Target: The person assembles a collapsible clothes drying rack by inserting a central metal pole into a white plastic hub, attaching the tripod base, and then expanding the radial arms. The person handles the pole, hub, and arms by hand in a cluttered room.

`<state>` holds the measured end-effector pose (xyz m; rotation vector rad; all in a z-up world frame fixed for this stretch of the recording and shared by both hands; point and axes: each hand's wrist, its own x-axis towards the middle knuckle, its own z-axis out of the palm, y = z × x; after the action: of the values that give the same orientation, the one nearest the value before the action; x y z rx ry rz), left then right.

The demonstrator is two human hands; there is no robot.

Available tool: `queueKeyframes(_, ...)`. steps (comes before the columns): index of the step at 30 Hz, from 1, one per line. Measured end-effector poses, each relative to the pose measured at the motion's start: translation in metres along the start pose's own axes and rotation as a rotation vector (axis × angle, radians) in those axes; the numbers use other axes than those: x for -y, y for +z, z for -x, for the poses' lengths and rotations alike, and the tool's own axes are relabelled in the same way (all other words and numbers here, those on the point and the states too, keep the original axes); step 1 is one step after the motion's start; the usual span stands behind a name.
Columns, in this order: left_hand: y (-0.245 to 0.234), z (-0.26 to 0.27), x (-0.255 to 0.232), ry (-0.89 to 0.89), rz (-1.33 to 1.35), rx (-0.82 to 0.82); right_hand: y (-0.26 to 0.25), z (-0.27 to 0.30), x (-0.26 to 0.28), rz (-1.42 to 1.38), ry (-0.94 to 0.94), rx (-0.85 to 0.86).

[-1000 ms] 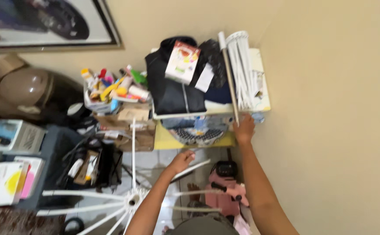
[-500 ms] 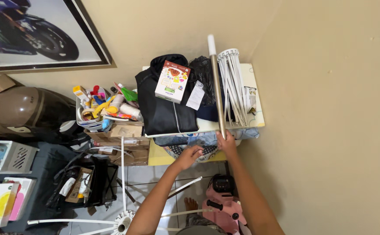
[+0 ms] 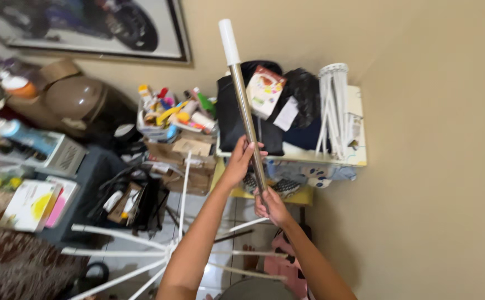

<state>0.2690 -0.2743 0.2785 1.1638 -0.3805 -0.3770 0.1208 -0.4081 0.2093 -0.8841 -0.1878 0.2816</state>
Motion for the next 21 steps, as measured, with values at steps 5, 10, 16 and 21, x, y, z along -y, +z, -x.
queueKeyframes(5,-0.055,0.049,-0.041,0.016,0.09,-0.084,0.071,0.0,0.017,-0.013,0.322,0.15)
queueKeyframes(10,-0.099,0.107,-0.068,0.027,0.2,-0.192,0.119,0.006,0.006,0.232,0.375,0.336)
queueKeyframes(16,-0.127,0.167,-0.087,0.054,0.152,-0.258,0.147,0.02,-0.038,0.19,0.419,0.416)
queueKeyframes(21,-0.135,0.203,-0.1,0.072,0.098,-0.265,0.164,0.032,-0.069,0.12,0.444,0.42)
